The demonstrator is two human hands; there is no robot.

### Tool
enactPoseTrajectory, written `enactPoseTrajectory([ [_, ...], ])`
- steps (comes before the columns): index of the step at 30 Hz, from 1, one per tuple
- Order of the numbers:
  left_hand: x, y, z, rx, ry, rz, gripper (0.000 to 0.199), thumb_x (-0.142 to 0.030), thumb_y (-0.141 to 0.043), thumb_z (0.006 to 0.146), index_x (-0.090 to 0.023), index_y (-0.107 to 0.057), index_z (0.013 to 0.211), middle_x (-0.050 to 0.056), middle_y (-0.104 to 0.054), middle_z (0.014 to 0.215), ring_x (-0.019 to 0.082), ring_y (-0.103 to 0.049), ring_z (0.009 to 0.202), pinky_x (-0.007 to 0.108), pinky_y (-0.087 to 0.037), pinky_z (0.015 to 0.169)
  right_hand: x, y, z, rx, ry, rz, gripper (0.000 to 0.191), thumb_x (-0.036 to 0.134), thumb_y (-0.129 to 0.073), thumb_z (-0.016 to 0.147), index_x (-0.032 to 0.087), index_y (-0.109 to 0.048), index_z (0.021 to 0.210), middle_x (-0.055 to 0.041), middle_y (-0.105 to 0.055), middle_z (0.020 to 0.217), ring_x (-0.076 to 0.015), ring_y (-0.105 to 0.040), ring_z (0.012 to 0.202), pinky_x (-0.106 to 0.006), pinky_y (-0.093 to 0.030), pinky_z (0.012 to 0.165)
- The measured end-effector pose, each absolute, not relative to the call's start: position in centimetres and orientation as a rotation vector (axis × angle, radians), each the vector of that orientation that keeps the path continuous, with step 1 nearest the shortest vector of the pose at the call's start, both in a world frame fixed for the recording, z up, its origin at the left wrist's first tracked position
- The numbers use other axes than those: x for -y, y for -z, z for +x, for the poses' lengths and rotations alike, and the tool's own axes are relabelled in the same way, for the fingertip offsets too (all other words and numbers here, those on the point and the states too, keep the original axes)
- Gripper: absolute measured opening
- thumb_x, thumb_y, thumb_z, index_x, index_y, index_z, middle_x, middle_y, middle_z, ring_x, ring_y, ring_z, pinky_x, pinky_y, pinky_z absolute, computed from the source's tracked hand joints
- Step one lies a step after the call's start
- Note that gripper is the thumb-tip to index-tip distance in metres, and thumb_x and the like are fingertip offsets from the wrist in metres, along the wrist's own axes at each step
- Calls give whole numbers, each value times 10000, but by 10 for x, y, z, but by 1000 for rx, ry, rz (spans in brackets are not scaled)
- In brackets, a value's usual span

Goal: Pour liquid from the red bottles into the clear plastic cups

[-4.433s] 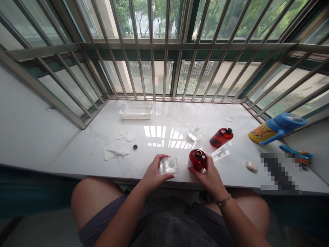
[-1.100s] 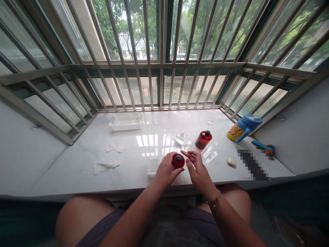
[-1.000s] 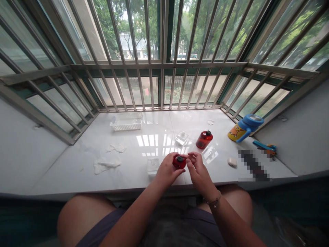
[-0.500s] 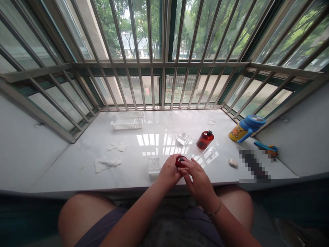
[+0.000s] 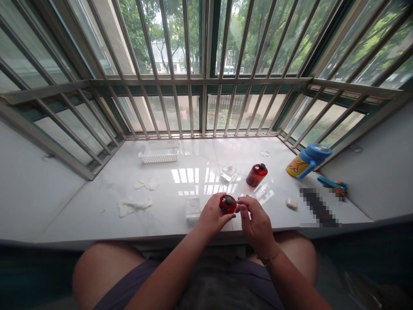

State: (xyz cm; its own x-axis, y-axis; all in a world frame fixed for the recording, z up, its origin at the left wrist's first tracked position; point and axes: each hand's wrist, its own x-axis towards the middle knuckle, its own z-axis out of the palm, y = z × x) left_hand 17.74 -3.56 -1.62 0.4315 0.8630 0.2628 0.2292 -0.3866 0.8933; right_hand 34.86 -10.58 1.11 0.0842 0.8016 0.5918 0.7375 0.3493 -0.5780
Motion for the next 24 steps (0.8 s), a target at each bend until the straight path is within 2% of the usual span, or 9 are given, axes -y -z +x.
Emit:
enactPoseTrajectory([
  [5,35,19,177,-916,-975,1866,608,-208,-875,833,-242,-588,1367,111,-670,1362,316,-652,1276,526,-516,1135,102,-9,351,1823,63,-1464,354,360,-537,1083,279,-725,1371,-129,-661,1127,-325,-608,1089,-573,-535,1012],
  [10,36,18,176,-908,-970,1864,609,-217,-880,830,-241,-590,1364,113,-666,1371,323,-643,1292,524,-511,1139,108,-4,353,1837,112,-1400,200,314,-612,1049,284,-808,1079,-113,-613,1104,-307,-596,1075,-524,-549,970],
  [11,36,18,176,-907,-969,1863,618,-210,-885,824,-243,-591,1365,112,-664,1377,321,-640,1297,521,-509,1141,109,-3,354,1815,125,-1411,201,315,-613,1049,283,-805,1099,-114,-614,1110,-308,-600,1075,-527,-550,970],
  [15,36,18,176,-906,-970,1865,609,-191,-866,833,-247,-586,1371,108,-661,1379,314,-641,1294,521,-510,1141,108,0,357,1828,121,-1450,359,342,-618,1052,322,-720,1396,-136,-628,1277,-338,-608,1178,-569,-547,1028],
  [20,36,19,177,-897,-976,1872,598,-230,-863,841,-242,-582,1368,113,-663,1374,319,-642,1288,529,-512,1140,105,2,358,1857,162,-1441,348,333,-645,1038,369,-746,1369,-123,-649,1316,-356,-608,1221,-602,-534,1067],
  [24,35,22,178,-897,-990,1892,592,-170,-823,837,-245,-580,1371,107,-663,1369,315,-649,1275,524,-522,1132,101,0,355,1877,113,-1489,424,375,-644,1037,369,-687,1459,-130,-620,1429,-377,-588,1300,-632,-509,1116],
])
